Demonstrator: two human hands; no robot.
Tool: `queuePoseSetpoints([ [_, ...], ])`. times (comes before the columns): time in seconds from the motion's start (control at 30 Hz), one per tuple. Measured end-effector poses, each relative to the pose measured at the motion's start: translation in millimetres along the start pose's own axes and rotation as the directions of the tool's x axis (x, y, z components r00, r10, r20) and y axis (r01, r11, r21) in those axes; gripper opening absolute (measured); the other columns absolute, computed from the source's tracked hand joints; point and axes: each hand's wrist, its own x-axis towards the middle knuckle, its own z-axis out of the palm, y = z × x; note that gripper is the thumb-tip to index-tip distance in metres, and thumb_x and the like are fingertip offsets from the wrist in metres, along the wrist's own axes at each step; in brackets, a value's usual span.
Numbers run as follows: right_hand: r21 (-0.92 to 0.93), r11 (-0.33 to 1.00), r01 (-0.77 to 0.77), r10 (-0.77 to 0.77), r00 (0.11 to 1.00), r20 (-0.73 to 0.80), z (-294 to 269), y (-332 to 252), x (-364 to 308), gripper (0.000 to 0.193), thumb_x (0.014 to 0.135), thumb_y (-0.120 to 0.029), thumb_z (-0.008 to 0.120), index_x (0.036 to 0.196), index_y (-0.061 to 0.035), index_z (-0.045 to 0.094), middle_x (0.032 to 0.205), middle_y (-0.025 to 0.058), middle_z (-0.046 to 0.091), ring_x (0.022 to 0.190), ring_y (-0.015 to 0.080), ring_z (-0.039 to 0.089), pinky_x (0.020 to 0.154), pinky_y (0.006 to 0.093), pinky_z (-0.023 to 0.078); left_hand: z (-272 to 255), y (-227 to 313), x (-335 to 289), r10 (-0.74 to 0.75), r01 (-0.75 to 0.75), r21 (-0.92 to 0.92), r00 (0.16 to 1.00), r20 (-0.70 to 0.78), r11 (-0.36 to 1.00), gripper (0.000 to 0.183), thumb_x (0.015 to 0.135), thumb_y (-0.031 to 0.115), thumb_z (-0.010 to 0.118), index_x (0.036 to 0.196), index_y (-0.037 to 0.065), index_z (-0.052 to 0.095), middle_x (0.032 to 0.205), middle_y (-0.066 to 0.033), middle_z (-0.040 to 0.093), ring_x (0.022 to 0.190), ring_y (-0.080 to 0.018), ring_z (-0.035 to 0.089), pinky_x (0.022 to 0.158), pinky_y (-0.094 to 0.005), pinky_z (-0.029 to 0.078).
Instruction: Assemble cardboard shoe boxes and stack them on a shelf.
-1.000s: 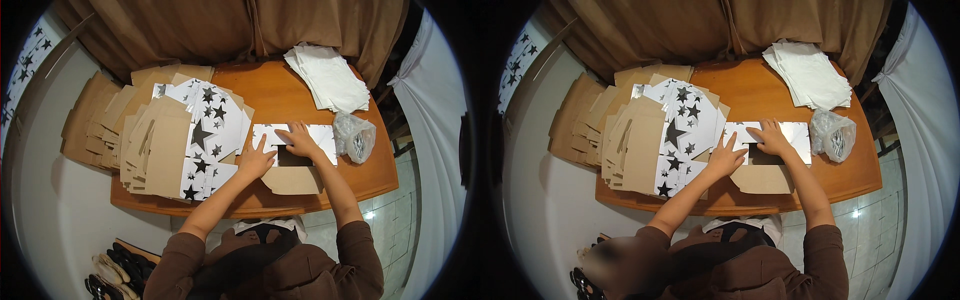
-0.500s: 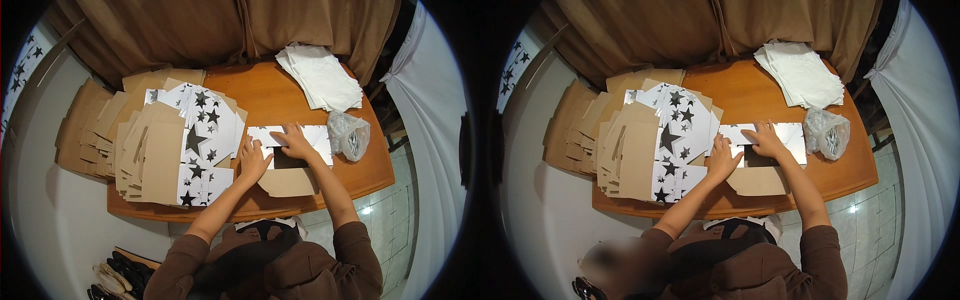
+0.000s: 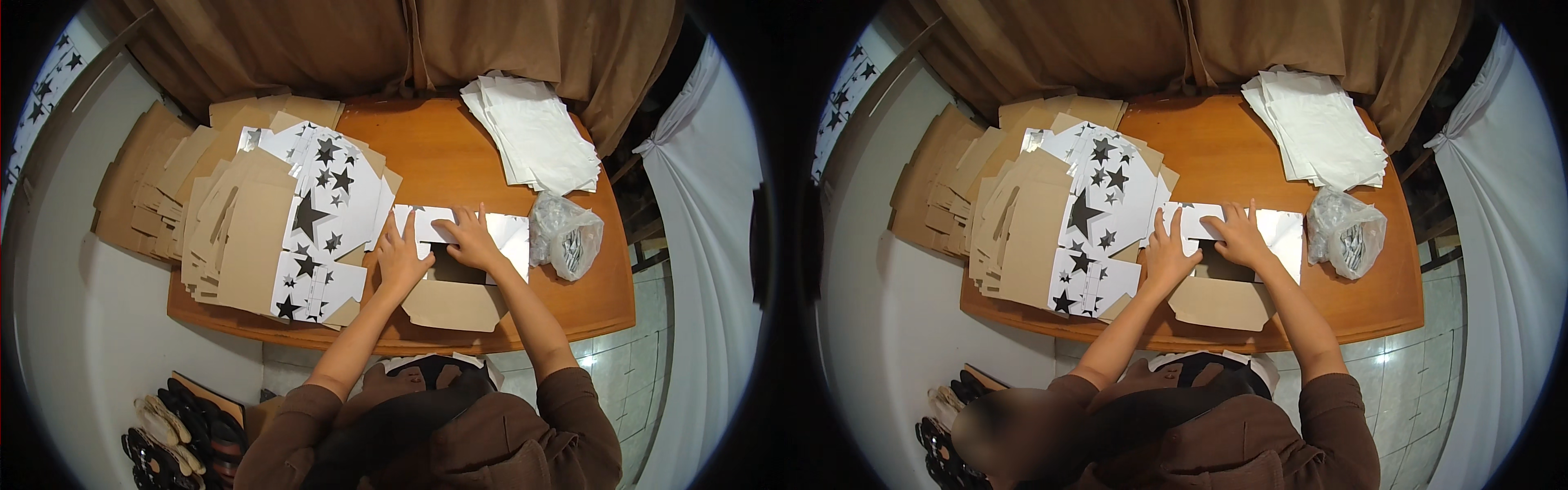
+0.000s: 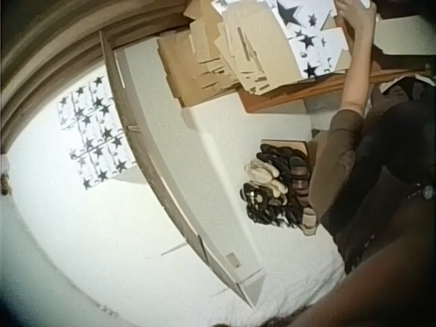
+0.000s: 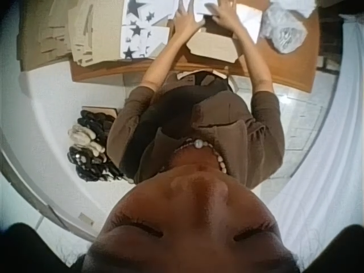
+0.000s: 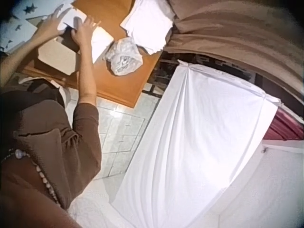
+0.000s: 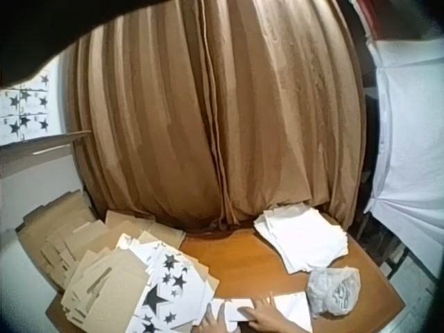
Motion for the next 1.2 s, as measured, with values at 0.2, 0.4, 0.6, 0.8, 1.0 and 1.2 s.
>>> queuePoseSetpoints([
  [0.2, 0.019, 0.999, 0.047, -0.046, 0.999, -0.017, -4, 0, -6, 0.053, 0.067, -0.015, 0.071, 0.118, -0.0221, 0.057, 0.130, 0.0205, 0.041, 0.127, 0.0348, 0.034, 0.107, 0.0625, 0.010, 5, 4, -5, -0.037, 0.040, 0.068, 0.998, -0.048, 0.997, 0.090, 0.064, 0.034, 0.076, 0.140, 0.015, 0.032, 0.142, -0.0229, 0.024, 0.116, -0.0447, 0.039, 0.092, -0.0531, 0.038],
  [0.4, 0.168, 0.978, 0.123, -0.132, 0.991, 0.040, -15, 23, -27, 0.042, 0.077, -0.024, 0.064, 0.118, -0.0178, 0.060, 0.136, 0.0196, 0.040, 0.131, 0.0352, 0.032, 0.109, 0.0593, 0.014, 3, 17, 2, -0.149, 0.146, 0.124, 0.989, 0.010, 0.981, 0.076, 0.069, 0.036, 0.073, 0.135, 0.015, 0.041, 0.143, -0.0204, 0.026, 0.116, -0.0436, 0.041, 0.093, -0.0528, 0.037],
  [0.6, 0.305, 0.918, 0.252, -0.334, 0.908, 0.254, -50, 19, -91, 0.065, 0.076, -0.056, 0.061, 0.126, -0.0152, 0.054, 0.137, 0.0203, 0.040, 0.130, 0.0357, 0.035, 0.109, 0.0557, 0.019, 10, 20, 4, -0.249, 0.251, 0.217, 0.968, -0.037, 0.943, 0.068, 0.074, 0.037, 0.068, 0.134, 0.015, 0.043, 0.144, -0.0191, 0.028, 0.111, -0.0435, 0.046, 0.089, -0.0532, 0.039],
  [0.8, 0.193, 0.891, 0.411, -0.453, 0.834, 0.316, -63, 20, -103, 0.090, 0.063, -0.063, 0.069, 0.137, -0.0197, 0.041, 0.137, 0.0239, 0.037, 0.127, 0.0353, 0.038, 0.108, 0.0546, 0.021, 11, 27, 10, -0.285, 0.290, 0.276, 0.957, -0.058, 0.917, 0.067, 0.075, 0.033, 0.067, 0.134, 0.015, 0.042, 0.143, -0.0199, 0.029, 0.110, -0.0447, 0.046, 0.088, -0.0534, 0.040],
  [1.0, 0.069, 0.872, 0.484, -0.479, 0.816, 0.325, -56, 28, -102, 0.088, 0.060, -0.043, 0.079, 0.137, -0.0250, 0.040, 0.138, 0.0229, 0.035, 0.125, 0.0334, 0.041, 0.107, 0.0540, 0.024, 19, 20, 12, -0.281, 0.302, 0.218, 0.952, -0.124, 0.928, 0.064, 0.075, 0.036, 0.065, 0.131, 0.013, 0.045, 0.142, -0.0206, 0.031, 0.115, -0.0442, 0.044, 0.091, -0.0545, 0.039],
  [1.2, 0.178, 0.880, 0.440, -0.473, 0.848, 0.241, -54, 40, -98, 0.073, 0.068, -0.036, 0.075, 0.133, -0.0200, 0.045, 0.135, 0.0153, 0.043, 0.119, 0.0292, 0.047, 0.106, 0.0532, 0.028, 7, 1, 7, -0.080, 0.065, -0.112, 0.988, -0.134, 0.992, 0.053, 0.082, 0.039, 0.062, 0.123, 0.008, 0.052, 0.136, -0.0215, 0.037, 0.118, -0.0391, 0.045, 0.098, -0.0473, 0.036],
])
